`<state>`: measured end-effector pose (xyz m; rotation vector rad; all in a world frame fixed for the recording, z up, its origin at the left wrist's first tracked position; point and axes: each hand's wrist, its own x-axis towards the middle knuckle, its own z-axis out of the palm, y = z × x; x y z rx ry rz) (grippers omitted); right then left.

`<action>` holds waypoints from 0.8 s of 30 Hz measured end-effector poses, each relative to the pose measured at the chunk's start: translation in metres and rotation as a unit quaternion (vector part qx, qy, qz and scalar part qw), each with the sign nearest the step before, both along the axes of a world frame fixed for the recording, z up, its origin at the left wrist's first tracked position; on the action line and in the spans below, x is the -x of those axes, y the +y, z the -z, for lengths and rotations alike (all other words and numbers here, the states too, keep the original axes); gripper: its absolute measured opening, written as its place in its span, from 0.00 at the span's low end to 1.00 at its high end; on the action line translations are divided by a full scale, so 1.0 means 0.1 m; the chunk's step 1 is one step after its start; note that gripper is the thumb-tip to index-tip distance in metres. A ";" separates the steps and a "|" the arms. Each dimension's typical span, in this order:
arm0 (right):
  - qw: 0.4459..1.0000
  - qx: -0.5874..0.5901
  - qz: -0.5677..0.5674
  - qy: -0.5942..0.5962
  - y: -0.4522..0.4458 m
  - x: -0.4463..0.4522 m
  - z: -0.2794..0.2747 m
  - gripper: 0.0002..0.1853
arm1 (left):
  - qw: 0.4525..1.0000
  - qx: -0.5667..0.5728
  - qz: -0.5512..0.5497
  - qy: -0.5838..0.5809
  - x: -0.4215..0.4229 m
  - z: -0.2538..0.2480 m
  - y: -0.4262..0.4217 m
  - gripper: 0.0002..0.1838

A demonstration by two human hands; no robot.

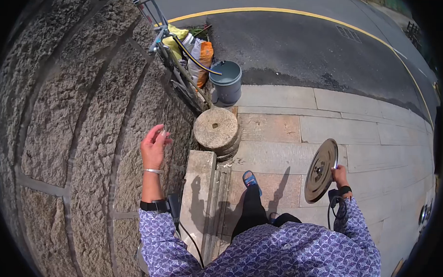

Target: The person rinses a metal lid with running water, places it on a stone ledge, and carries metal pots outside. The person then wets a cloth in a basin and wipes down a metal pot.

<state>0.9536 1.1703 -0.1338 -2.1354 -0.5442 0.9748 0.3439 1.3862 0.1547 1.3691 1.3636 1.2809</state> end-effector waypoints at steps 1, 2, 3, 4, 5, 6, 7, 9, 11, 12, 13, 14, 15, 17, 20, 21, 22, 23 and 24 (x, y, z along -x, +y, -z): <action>0.998 -0.006 -0.044 -0.048 0.24 -0.05 0.11 0.08 | 1.000 -0.023 0.010 -0.009 -0.04 -0.13 0.33 0.14; 0.992 -0.008 -0.086 -0.093 0.43 -0.06 0.24 0.07 | 0.998 -0.061 0.017 -0.001 -0.08 -0.25 0.65 0.14; 0.994 -0.040 -0.074 -0.073 0.59 -0.06 0.36 0.07 | 0.994 -0.108 0.024 0.002 -0.16 -0.38 1.02 0.13; 0.998 -0.007 -0.049 -0.041 0.77 -0.01 0.34 0.07 | 0.992 -0.120 0.023 0.013 -0.23 -0.52 1.36 0.12; 0.993 0.010 -0.074 -0.088 0.89 -0.02 0.46 0.07 | 0.992 -0.125 0.019 0.027 -0.27 -0.62 1.66 0.11; 0.986 0.025 -0.098 -0.132 1.06 -0.05 0.58 0.07 | 0.992 -0.123 0.015 0.026 -0.31 -0.68 2.00 0.11; 0.984 0.017 -0.100 -0.144 1.23 0.13 0.29 0.07 | 0.988 -0.142 0.029 0.058 -0.34 -0.74 2.33 0.11; 0.987 -0.008 -0.095 -0.132 1.53 0.23 0.29 0.07 | 0.981 -0.159 0.045 0.098 -0.39 -0.87 2.94 0.10; 0.990 -0.041 -0.083 -0.106 1.75 0.29 0.31 0.08 | 0.981 -0.066 -0.006 0.183 -0.45 -0.93 3.49 0.12; 0.991 -0.035 -0.081 -0.102 1.89 0.33 0.23 0.08 | 0.980 -0.060 -0.002 0.188 -0.48 -0.96 3.77 0.12; 0.989 0.007 -0.102 -0.111 2.12 0.36 0.14 0.09 | 0.932 -0.069 -0.034 0.353 -0.54 -0.92 4.19 0.13; 0.984 0.042 -0.125 -0.124 2.24 0.37 0.10 0.09 | 0.857 -0.083 -0.066 0.505 -0.58 -0.90 4.41 0.14; 0.983 0.048 -0.128 -0.121 2.31 0.29 0.27 0.09 | 0.856 -0.076 -0.064 0.507 -0.64 -0.84 4.58 0.14; 0.982 0.049 -0.139 -0.118 2.42 0.13 0.78 0.09 | 0.791 -0.031 -0.118 0.599 -0.76 -0.74 4.88 0.19; 0.973 0.086 -0.172 -0.131 2.67 0.07 1.01 0.10 | 0.761 -0.002 -0.187 0.621 -0.79 -0.45 5.40 0.23; 0.974 0.093 -0.166 -0.127 2.74 0.10 1.00 0.10 | 0.746 0.037 -0.195 0.636 -0.80 -0.42 5.54 0.24; 0.965 0.104 -0.188 -0.153 2.85 0.14 0.93 0.10 | 0.715 0.093 -0.210 0.660 -0.85 -0.43 5.63 0.24; 0.953 0.117 -0.215 -0.181 2.92 0.13 0.89 0.11 | 0.714 0.086 -0.222 0.659 -0.84 -0.36 5.70 0.23; 0.950 0.125 -0.220 -0.181 2.99 0.08 0.92 0.11 | 0.712 0.082 -0.237 0.655 -0.75 -0.29 5.79 0.23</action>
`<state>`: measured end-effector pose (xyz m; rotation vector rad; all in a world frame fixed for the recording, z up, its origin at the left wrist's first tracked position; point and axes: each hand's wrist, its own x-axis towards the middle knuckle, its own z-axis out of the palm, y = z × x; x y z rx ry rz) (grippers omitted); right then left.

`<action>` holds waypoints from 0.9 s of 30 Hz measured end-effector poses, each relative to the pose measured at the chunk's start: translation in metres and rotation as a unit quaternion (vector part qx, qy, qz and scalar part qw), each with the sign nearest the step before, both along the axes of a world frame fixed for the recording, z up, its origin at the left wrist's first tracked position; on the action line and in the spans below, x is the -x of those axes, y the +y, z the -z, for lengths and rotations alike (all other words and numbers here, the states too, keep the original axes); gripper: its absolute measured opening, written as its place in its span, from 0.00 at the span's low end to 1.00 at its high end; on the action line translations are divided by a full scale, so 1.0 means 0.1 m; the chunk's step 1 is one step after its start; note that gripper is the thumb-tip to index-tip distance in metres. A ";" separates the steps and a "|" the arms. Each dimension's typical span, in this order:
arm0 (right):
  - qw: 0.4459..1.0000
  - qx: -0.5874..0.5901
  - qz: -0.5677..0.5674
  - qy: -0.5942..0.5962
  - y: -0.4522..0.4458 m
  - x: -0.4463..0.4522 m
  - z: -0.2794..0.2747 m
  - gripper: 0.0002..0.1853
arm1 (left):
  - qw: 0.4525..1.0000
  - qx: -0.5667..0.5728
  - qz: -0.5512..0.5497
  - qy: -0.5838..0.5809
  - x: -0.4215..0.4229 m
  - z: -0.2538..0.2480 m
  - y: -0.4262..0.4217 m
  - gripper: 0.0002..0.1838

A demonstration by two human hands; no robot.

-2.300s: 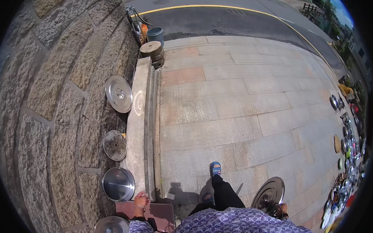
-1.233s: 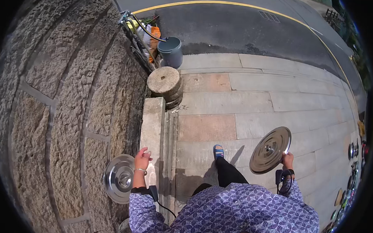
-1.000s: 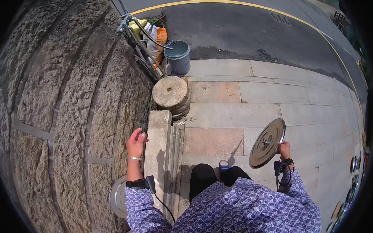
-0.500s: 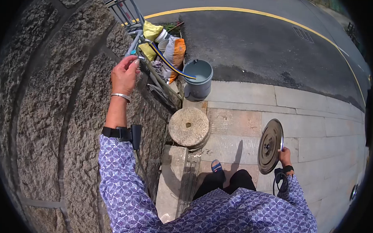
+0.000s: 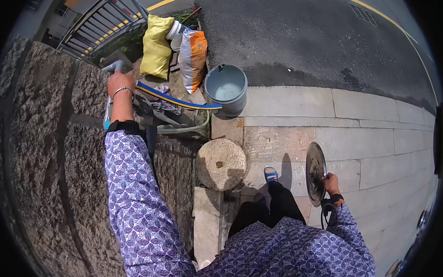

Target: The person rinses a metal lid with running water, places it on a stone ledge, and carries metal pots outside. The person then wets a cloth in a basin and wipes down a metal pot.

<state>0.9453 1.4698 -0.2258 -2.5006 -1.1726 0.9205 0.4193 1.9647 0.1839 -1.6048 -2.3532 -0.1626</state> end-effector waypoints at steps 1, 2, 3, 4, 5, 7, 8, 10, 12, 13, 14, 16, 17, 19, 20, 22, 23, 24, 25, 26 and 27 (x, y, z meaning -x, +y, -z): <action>1.000 -0.019 -0.010 0.002 0.06 -0.03 0.07 0.10 | 1.000 -0.024 0.010 0.000 0.07 0.02 0.04 0.22; 0.999 -0.036 -0.020 0.007 0.09 -0.07 0.13 0.10 | 0.999 -0.046 0.019 0.003 0.15 0.04 0.07 0.20; 0.999 -0.022 -0.020 0.011 0.18 -0.08 0.11 0.11 | 0.997 -0.069 0.027 -0.003 0.31 0.14 0.17 0.21; 1.000 -0.010 -0.023 0.012 0.30 -0.11 0.09 0.11 | 0.996 -0.084 0.034 0.000 0.36 0.17 0.17 0.21; 0.999 0.009 -0.031 0.020 0.39 -0.12 0.08 0.12 | 0.995 -0.092 0.041 0.000 0.39 0.21 0.17 0.20; 0.998 0.035 -0.045 0.028 0.61 -0.05 0.04 0.13 | 0.995 -0.088 0.045 0.000 0.45 0.27 0.12 0.20; 0.998 0.040 -0.051 0.028 0.76 -0.02 0.01 0.14 | 0.990 -0.118 0.071 0.000 0.52 0.30 0.13 0.19; 0.997 0.010 -0.063 0.044 0.99 0.04 0.12 0.14 | 0.975 -0.175 0.137 -0.018 0.63 0.36 0.12 0.18; 0.996 0.003 -0.078 0.036 1.32 0.23 0.03 0.13 | 0.965 -0.197 0.172 -0.016 0.71 0.39 0.13 0.18; 0.996 0.010 -0.080 0.042 1.47 0.33 0.08 0.13 | 0.967 -0.189 0.168 -0.015 0.72 0.42 0.12 0.18; 0.995 0.015 -0.083 0.046 1.62 0.44 0.10 0.13 | 0.966 -0.197 0.167 -0.015 0.74 0.42 0.10 0.18; 0.992 -0.012 -0.114 0.047 1.95 0.67 0.12 0.13 | 0.966 -0.202 0.163 -0.017 0.71 0.42 0.09 0.19; 0.991 -0.019 -0.119 0.054 2.12 0.80 0.12 0.13 | 0.969 -0.207 0.137 -0.002 0.70 0.43 0.09 0.19; 0.987 -0.039 -0.141 0.062 2.47 1.09 0.09 0.13 | 0.971 -0.222 0.086 0.029 0.63 0.43 0.11 0.21; 0.984 -0.054 -0.158 0.064 2.62 1.23 0.07 0.12 | 0.972 -0.217 0.081 0.028 0.55 0.43 0.10 0.21; 0.980 -0.059 -0.166 0.095 2.97 1.53 -0.14 0.11 | 0.980 -0.184 -0.014 0.074 0.33 0.32 0.10 0.21; 0.976 -0.068 -0.181 0.103 3.12 1.66 -0.17 0.11 | 0.982 -0.177 -0.031 0.061 0.30 0.27 0.13 0.22; 0.971 -0.077 -0.196 0.111 3.25 1.78 -0.22 0.11 | 0.982 -0.175 -0.037 0.061 0.25 0.25 0.14 0.22; 0.970 -0.066 -0.211 0.102 3.39 1.92 -0.45 0.11 | 0.983 -0.165 -0.058 0.058 0.22 0.25 0.14 0.23; 0.969 -0.066 -0.216 0.102 3.50 2.05 -0.42 0.11 | 0.983 -0.157 -0.080 0.055 0.20 0.25 0.16 0.24; 0.967 -0.079 -0.221 0.101 3.61 2.16 -0.35 0.11 | 0.982 -0.156 -0.086 0.056 0.21 0.25 0.19 0.24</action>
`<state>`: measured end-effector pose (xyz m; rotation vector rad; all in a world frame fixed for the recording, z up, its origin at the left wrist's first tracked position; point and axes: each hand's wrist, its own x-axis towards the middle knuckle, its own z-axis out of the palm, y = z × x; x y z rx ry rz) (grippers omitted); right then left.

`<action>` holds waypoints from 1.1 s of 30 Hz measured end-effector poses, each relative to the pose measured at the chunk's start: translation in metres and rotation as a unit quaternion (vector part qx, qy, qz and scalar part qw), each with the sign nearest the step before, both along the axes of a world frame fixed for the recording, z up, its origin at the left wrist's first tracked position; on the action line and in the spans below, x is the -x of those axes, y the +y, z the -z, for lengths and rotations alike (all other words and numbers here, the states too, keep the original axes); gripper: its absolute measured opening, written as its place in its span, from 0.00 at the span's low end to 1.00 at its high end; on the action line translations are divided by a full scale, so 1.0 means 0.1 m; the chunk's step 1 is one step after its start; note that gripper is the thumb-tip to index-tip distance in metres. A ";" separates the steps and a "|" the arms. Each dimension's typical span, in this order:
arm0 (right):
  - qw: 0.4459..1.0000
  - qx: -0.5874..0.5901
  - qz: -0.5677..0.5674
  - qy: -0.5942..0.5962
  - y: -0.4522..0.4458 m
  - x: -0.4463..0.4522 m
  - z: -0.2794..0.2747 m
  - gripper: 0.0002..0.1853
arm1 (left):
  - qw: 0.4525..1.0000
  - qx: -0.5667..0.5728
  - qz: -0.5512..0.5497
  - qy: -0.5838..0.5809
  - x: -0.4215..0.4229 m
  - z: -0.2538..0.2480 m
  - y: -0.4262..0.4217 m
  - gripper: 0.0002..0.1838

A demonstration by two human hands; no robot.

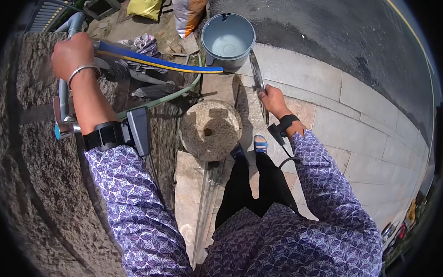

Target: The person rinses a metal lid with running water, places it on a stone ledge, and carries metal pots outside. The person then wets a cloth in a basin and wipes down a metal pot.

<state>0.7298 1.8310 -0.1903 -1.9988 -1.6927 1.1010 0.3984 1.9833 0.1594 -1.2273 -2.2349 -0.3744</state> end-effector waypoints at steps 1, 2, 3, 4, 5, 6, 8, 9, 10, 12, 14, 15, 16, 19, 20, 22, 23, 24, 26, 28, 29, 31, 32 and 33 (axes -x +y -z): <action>1.000 -0.013 -0.005 0.002 0.11 0.10 0.04 0.10 | 1.000 -0.001 -0.004 -0.017 0.03 0.01 0.03 0.24; 0.999 -0.036 -0.019 0.004 0.21 0.19 0.08 0.10 | 0.999 -0.003 -0.008 -0.033 0.05 0.00 0.03 0.24; 0.998 -0.060 -0.033 0.006 0.30 0.27 0.11 0.11 | 0.999 -0.002 -0.013 -0.032 0.05 -0.02 0.03 0.24; 0.997 -0.070 -0.035 -0.008 0.40 0.35 0.14 0.11 | 0.999 0.001 -0.008 -0.040 0.04 -0.04 0.03 0.25; 0.997 -0.069 -0.041 -0.009 0.47 0.45 0.16 0.11 | 0.999 0.005 -0.003 -0.048 0.03 -0.06 0.01 0.25; 0.996 -0.089 -0.014 -0.004 0.54 0.55 0.19 0.12 | 0.999 0.006 0.011 -0.052 0.03 -0.07 -0.02 0.25; 0.995 -0.098 0.017 -0.018 0.59 0.74 0.27 0.12 | 0.999 -0.018 0.017 -0.046 0.05 0.00 -0.06 0.25; 0.995 -0.099 0.012 -0.019 0.62 0.82 0.27 0.12 | 0.998 -0.042 0.028 -0.037 0.04 0.02 -0.06 0.26; 0.996 -0.078 0.020 -0.032 0.65 0.90 0.26 0.12 | 0.998 -0.037 0.038 -0.035 0.04 0.02 -0.08 0.26; 0.997 -0.057 0.023 -0.053 0.72 1.04 0.27 0.12 | 0.997 -0.045 0.041 -0.039 0.05 0.00 -0.07 0.25; 0.997 -0.030 0.019 -0.066 0.78 1.16 0.35 0.13 | 0.997 -0.053 0.047 -0.041 0.12 0.02 -0.06 0.25; 0.996 -0.002 0.017 -0.083 0.79 1.21 0.36 0.13 | 0.998 -0.041 0.028 -0.043 0.15 0.03 -0.06 0.26; 0.996 -0.003 0.019 -0.082 0.81 1.24 0.37 0.13 | 0.999 -0.028 0.009 -0.044 0.16 0.04 -0.04 0.28; 0.997 0.033 0.036 -0.064 0.89 1.34 0.39 0.13 | 0.995 -0.079 0.044 -0.028 0.09 0.06 -0.06 0.24; 0.997 0.039 0.045 -0.048 0.91 1.39 0.40 0.14 | 0.995 -0.081 0.049 -0.027 0.06 0.05 -0.08 0.24; 0.997 0.046 0.063 -0.014 0.92 1.47 0.41 0.16 | 0.991 -0.089 0.069 -0.077 0.03 0.07 -0.14 0.25; 0.997 0.047 0.066 -0.014 0.94 1.49 0.41 0.16 | 0.991 -0.088 0.072 -0.077 0.00 0.12 -0.17 0.25; 0.996 0.039 0.086 0.002 0.97 1.51 0.49 0.16 | 0.984 -0.122 0.097 -0.090 -0.01 0.20 -0.23 0.25; 0.994 0.035 0.107 0.014 1.01 1.52 0.63 0.16 | 0.967 -0.169 0.152 -0.112 -0.12 0.40 -0.40 0.28; 0.990 0.002 0.139 0.027 1.04 1.43 0.75 0.15 | 0.926 -0.212 0.248 -0.192 -0.36 0.60 -0.68 0.27; 0.990 0.004 0.136 0.020 1.05 1.37 0.76 0.15 | 0.889 -0.214 0.304 -0.268 -0.48 0.72 -0.84 0.26; 0.985 0.046 0.157 0.052 1.09 1.25 0.73 0.15 | 0.884 -0.135 0.365 -0.257 -0.56 1.07 -1.18 0.24; 0.980 0.039 0.181 0.075 1.12 1.21 0.84 0.13 | 0.882 -0.093 0.387 -0.252 -0.54 1.32 -1.34 0.20; 0.981 0.039 0.178 0.071 1.17 1.15 0.89 0.13 | 0.869 -0.019 0.380 -0.316 -0.50 1.57 -1.57 0.17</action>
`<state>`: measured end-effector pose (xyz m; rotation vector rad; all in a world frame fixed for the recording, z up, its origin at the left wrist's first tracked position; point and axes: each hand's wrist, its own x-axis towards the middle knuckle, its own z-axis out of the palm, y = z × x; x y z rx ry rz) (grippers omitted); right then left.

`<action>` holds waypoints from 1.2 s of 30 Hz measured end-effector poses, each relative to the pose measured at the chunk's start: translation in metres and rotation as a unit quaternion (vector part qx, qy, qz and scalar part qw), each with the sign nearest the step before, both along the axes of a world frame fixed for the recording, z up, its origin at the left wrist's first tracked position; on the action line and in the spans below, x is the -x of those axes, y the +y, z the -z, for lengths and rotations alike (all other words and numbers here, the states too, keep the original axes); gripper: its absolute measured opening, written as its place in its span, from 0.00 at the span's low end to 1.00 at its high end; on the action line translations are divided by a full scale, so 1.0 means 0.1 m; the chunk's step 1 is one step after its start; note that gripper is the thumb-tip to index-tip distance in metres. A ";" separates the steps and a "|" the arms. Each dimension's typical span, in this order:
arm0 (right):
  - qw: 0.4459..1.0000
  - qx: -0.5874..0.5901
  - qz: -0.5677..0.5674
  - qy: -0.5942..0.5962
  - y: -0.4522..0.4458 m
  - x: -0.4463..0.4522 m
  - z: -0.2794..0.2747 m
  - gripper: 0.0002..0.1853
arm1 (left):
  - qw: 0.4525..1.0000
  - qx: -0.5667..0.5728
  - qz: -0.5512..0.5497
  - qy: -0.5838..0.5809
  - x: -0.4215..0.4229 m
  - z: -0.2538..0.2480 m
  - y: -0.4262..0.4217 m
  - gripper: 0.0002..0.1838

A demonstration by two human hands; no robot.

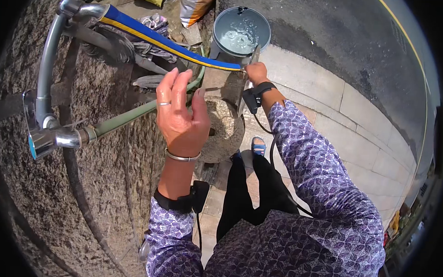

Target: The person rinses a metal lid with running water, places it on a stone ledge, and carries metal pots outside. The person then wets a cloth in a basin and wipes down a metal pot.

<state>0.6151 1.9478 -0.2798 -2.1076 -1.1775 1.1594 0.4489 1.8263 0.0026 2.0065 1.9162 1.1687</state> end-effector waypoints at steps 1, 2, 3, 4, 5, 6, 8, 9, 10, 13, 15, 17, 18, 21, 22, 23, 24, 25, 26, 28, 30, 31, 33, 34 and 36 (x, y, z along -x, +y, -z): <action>0.998 0.019 0.025 0.055 0.04 -0.05 0.04 0.10 | 0.998 0.048 0.012 0.032 0.07 0.22 -0.22 0.17; 0.992 0.039 0.050 0.111 0.05 -0.07 0.07 0.08 | 0.993 0.097 0.025 0.064 0.14 0.42 -0.44 0.17; 0.989 0.053 0.055 0.125 0.07 -0.08 -0.04 0.06 | 0.983 0.179 -0.002 0.023 0.23 0.59 -0.69 0.15; 0.990 0.055 0.053 0.120 0.07 -0.09 -0.12 0.06 | 0.965 0.262 -0.028 -0.018 0.29 0.74 -0.92 0.14; 0.984 0.045 0.074 0.157 0.07 -0.09 -0.20 0.05 | 0.950 0.307 -0.048 -0.026 0.35 0.84 -1.12 0.13; 0.976 0.036 0.094 0.194 0.06 -0.08 -0.28 0.05 | 0.933 0.352 -0.069 -0.033 0.41 0.93 -1.32 0.12; 0.972 0.041 0.073 0.219 0.00 -0.16 -0.54 0.03 | 0.921 0.374 -0.089 -0.055 0.58 1.16 -1.71 0.12; 0.952 0.049 0.105 0.284 -0.08 -0.24 -0.70 0.02 | 0.911 0.392 -0.106 -0.074 0.66 1.28 -1.89 0.11; 0.926 0.054 0.134 0.349 -0.14 -0.32 -0.86 0.02 | 0.911 0.390 -0.110 -0.080 0.74 1.40 -2.06 0.11; 0.900 0.012 0.127 0.416 -0.41 -0.60 -1.10 0.07 | 0.899 0.412 -0.134 -0.060 0.93 1.76 -2.50 0.10; 0.885 -0.037 0.110 0.452 -0.59 -0.74 -1.05 0.10 | 0.891 0.428 -0.136 -0.065 0.96 1.94 -2.64 0.09; 0.867 -0.041 0.114 0.483 -0.68 -0.81 -0.83 0.10 | 0.884 0.443 -0.132 -0.069 0.93 2.06 -2.60 0.08; 0.846 -0.042 0.117 0.519 -0.71 -0.84 -0.71 0.10 | 0.866 0.468 -0.139 -0.106 0.88 2.12 -2.53 0.10; 0.807 -0.046 0.125 0.575 -0.75 -0.90 -0.27 0.13 | 0.848 0.474 -0.154 -0.181 0.75 2.46 -2.37 0.10; 0.789 -0.040 0.132 0.598 -0.76 -0.88 -0.13 0.14 | 0.847 0.456 -0.162 -0.222 0.69 2.52 -2.25 0.08; 0.777 -0.049 0.137 0.612 -0.81 -0.87 0.00 0.17 | 0.849 0.456 -0.156 -0.215 0.65 2.57 -2.14 0.08; 0.774 -0.055 0.145 0.614 -0.87 -0.85 0.01 0.17 | 0.793 0.492 -0.182 -0.308 0.57 2.54 -1.96 0.08; 0.769 -0.052 0.151 0.619 -0.93 -0.81 0.00 0.18 | 0.726 0.523 -0.207 -0.396 0.53 2.55 -1.80 0.09; 0.765 -0.049 0.156 0.623 -0.96 -0.78 -0.01 0.19 | 0.729 0.527 -0.200 -0.388 0.50 2.56 -1.63 0.09; 0.761 -0.055 0.155 0.628 -1.04 -0.85 0.10 0.21 | 0.662 0.516 -0.234 -0.491 0.47 2.67 -1.41 0.14; 0.740 -0.047 0.127 0.659 -1.11 -0.96 0.13 0.22 | 0.662 0.508 -0.230 -0.501 0.50 2.82 -1.22 0.17; 0.738 -0.050 0.122 0.661 -1.14 -1.02 0.17 0.23 | 0.660 0.494 -0.234 -0.515 0.50 2.85 -1.14 0.20; 0.735 -0.049 0.129 0.664 -1.21 -1.12 0.22 0.22 | 0.636 0.473 -0.230 -0.564 0.50 2.78 -0.97 0.21; 0.729 -0.047 0.132 0.670 -1.23 -1.16 0.24 0.22 | 0.613 0.445 -0.229 -0.611 0.52 2.76 -0.90 0.22; 0.735 -0.055 0.133 0.662 -1.28 -1.22 0.26 0.22 | 0.587 0.433 -0.187 -0.658 0.58 2.90 -0.83 0.23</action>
